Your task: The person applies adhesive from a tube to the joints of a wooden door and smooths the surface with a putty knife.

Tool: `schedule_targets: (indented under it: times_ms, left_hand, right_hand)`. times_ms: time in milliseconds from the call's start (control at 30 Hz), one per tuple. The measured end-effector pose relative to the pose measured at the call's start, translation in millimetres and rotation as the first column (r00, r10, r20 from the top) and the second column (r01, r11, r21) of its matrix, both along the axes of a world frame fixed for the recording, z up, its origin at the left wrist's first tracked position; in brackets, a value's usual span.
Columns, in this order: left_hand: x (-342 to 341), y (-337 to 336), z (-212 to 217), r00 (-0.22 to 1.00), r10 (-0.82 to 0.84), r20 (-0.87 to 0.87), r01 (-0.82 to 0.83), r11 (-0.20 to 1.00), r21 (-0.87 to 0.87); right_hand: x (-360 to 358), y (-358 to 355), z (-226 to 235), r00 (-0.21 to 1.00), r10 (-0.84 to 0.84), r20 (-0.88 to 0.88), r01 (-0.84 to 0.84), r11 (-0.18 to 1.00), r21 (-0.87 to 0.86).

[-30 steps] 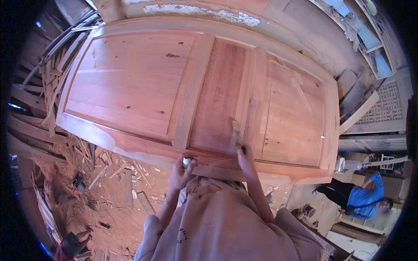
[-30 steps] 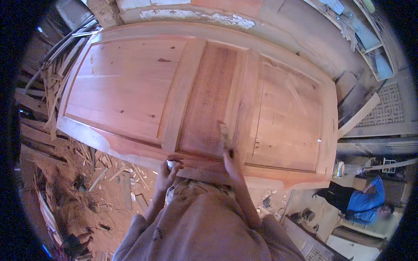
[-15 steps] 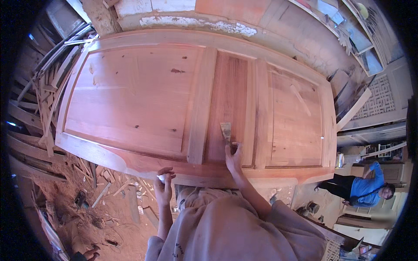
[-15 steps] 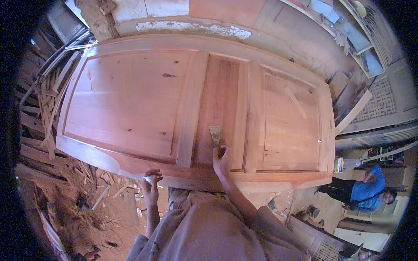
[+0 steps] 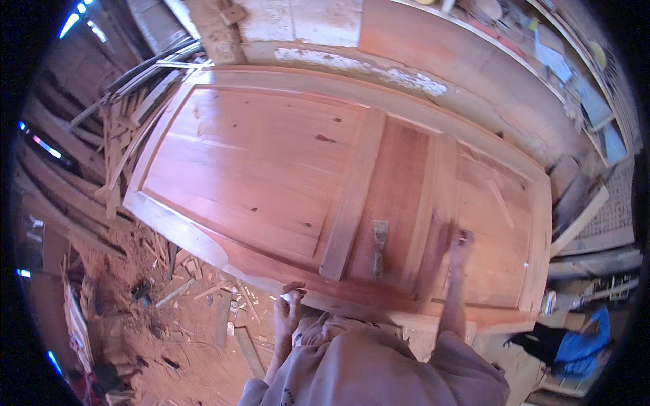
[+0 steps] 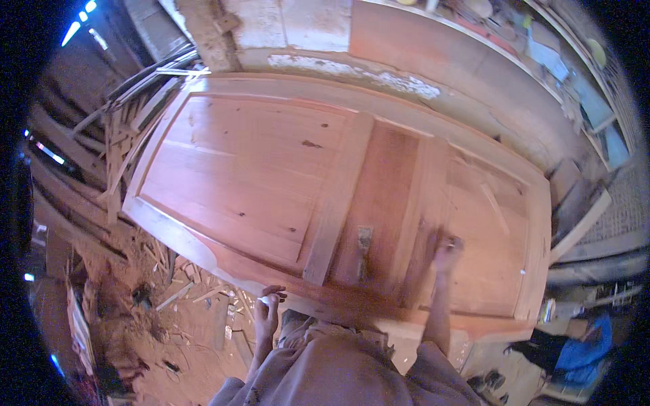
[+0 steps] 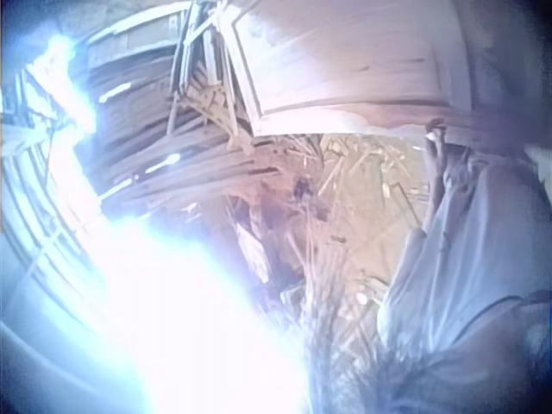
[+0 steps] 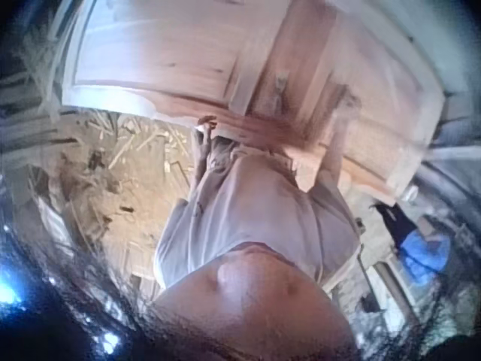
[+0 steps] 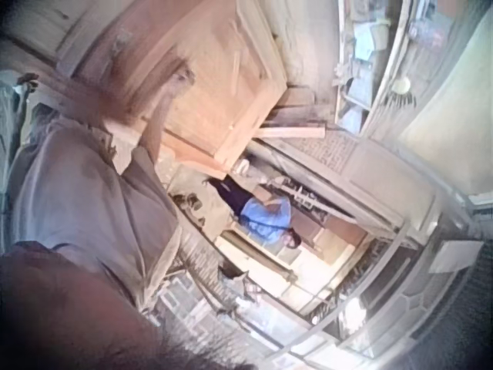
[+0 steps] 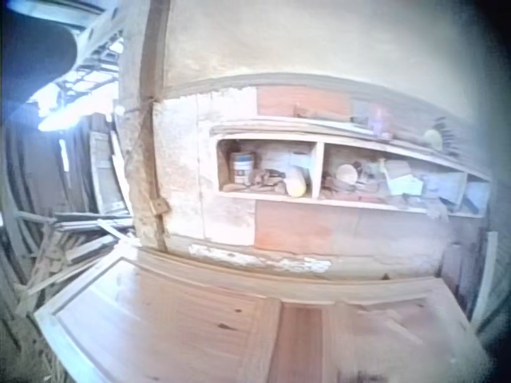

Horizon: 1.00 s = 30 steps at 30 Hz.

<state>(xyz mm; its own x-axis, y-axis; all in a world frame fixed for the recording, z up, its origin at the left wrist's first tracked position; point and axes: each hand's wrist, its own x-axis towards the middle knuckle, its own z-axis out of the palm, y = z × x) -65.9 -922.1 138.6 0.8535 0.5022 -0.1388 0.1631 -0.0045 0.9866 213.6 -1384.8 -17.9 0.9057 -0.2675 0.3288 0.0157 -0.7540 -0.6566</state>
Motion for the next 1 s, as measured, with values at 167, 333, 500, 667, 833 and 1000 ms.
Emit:
schedule_targets:
  times_ms: [167, 333, 500, 667, 833, 1000]
  left_hand:
    - [-10, -14, 11, 0.994, 0.047, -0.095, -0.046, 0.999, 0.011]
    - [-49, -41, 16, 0.956, 0.245, -0.158, -0.239, 0.969, 0.054]
    - [-35, -80, 3, 0.937, 0.292, -0.193, -0.303, 0.953, -0.028]
    - [-34, -106, 11, 0.939, 0.272, -0.209, -0.28, 0.96, -0.009]
    - [-22, -109, 18, 0.933, 0.311, -0.18, -0.32, 0.947, -0.02]
    - [-16, -100, 14, 0.938, 0.304, -0.169, -0.307, 0.952, 0.01]
  right_hand:
    - [129, -199, -38, 0.977, 0.056, -0.205, -0.098, 0.974, -0.203]
    - [191, -212, -44, 0.962, 0.043, -0.269, -0.154, 0.901, -0.407]
    - [235, -275, -19, 0.987, -0.083, -0.14, -0.067, 0.576, -0.814]
    - [181, -196, 21, 0.804, -0.299, -0.514, -0.112, 0.773, -0.625]
    - [132, -150, 46, 0.969, 0.019, -0.248, -0.104, 0.935, -0.338]
    - [40, -25, 83, 0.938, 0.136, -0.318, 0.239, 0.408, 0.881]
